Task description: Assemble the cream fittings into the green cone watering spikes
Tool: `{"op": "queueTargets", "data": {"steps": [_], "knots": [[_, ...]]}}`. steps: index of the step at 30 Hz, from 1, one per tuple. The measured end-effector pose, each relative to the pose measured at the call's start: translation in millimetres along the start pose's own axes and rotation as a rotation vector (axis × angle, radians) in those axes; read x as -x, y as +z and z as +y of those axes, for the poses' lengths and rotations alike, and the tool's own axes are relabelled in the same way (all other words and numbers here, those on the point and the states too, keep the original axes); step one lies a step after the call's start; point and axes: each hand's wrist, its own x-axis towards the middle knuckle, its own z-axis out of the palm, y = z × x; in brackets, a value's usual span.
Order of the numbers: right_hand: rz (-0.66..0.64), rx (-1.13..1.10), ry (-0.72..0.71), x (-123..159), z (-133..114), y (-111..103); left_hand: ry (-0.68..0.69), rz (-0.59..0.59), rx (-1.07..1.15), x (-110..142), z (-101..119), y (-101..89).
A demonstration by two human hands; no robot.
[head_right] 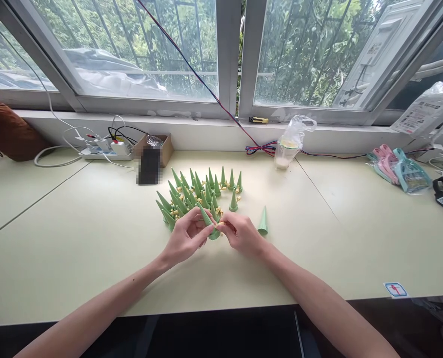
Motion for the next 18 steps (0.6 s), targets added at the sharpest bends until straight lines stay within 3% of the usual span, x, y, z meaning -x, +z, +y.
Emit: {"op": "queueTargets", "data": {"steps": [10, 18], "knots": [[-0.011, -0.022, 0.067, -2.7, -1.2, 2.2, 0.326, 0.040, -0.387, 1.4, -10.7, 0.5], [-0.024, -0.081, 0.177, -4.0, -5.1, 3.1, 0.565, 0.041, -0.568, 1.3, -22.4, 0.6]]}}
